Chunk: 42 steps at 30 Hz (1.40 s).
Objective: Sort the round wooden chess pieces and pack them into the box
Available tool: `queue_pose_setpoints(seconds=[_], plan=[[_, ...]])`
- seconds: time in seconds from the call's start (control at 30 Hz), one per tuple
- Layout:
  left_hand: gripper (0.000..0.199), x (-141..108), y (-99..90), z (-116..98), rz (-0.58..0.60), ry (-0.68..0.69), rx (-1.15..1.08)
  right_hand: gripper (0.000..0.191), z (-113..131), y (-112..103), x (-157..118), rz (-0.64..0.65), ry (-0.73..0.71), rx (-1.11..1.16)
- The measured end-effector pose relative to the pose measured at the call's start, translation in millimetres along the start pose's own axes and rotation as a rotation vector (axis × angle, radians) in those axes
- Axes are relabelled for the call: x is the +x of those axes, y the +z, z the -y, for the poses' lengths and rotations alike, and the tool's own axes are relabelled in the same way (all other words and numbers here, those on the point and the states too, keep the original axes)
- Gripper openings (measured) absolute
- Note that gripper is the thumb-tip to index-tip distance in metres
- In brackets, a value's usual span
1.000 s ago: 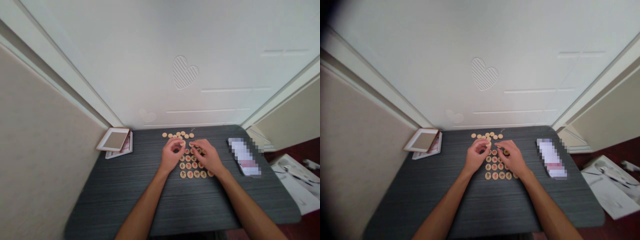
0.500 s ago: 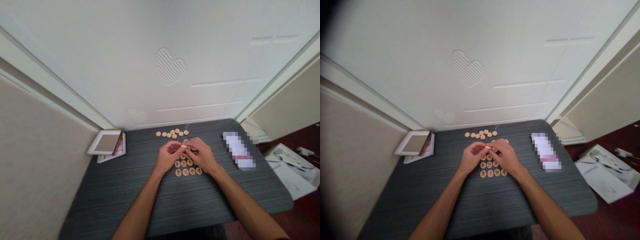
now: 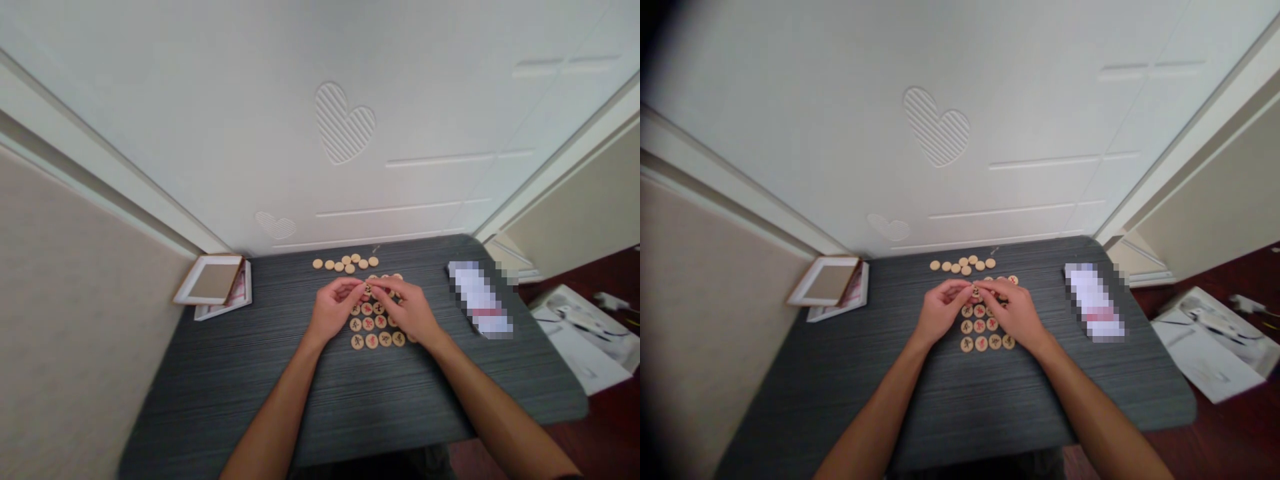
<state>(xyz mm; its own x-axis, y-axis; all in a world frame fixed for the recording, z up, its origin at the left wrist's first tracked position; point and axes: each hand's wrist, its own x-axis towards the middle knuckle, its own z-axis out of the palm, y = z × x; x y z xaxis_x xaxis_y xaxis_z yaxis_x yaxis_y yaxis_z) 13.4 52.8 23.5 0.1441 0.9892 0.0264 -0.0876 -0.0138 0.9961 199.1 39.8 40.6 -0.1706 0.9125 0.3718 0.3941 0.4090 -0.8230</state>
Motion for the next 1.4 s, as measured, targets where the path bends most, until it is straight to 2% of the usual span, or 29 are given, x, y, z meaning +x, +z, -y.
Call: queue_pose_setpoints(seconds=[0.23, 0.4, 0.6, 0.7, 0.8, 0.87, 1.0, 1.1, 1.27, 1.4], plan=[[0.031, 0, -0.6, -3, 0.042, -0.012, -0.059, 0.017, 3, 0, 1, -0.051, 0.056, 0.035], [0.032, 1, -2.8, -2, 0.012, -0.014, -0.068, 0.019, 5, 2, 1, 0.02, 0.009, 0.046], [0.031, 3, -9.8, -1, 0.037, -0.018, -0.044, 0.027, 4, 2, 0, 0.072, -0.062, -0.015], [0.033, 9, -21.1, -3, -0.071, -0.015, -0.035, 0.027, 3, -4, 1, 0.05, -0.075, -0.057], [0.037, 16, -33.4, -3, -0.219, -0.005, -0.041, 0.024, 1, -12, 3, -0.038, -0.041, -0.098], [0.039, 19, -37.9, -1, -0.243, -0.002, -0.042, 0.023, -3, -17, 4, -0.099, -0.011, -0.117], [0.041, 20, -35.7, 11, -0.202, 0.01, 0.005, 0.022, -12, -23, 6, -0.161, 0.026, -0.135], [0.038, 20, -33.3, 16, -0.149, 0.04, 0.15, 0.021, -18, -24, 7, -0.181, 0.031, -0.145], [0.023, 28, -34.8, 5, -0.088, 0.151, 0.535, 0.023, -24, -26, 8, -0.215, 0.043, -0.153], [0.014, 44, -27.7, 0, 0.042, 0.142, 0.638, 0.023, -28, -27, 8, -0.24, 0.057, -0.154]])
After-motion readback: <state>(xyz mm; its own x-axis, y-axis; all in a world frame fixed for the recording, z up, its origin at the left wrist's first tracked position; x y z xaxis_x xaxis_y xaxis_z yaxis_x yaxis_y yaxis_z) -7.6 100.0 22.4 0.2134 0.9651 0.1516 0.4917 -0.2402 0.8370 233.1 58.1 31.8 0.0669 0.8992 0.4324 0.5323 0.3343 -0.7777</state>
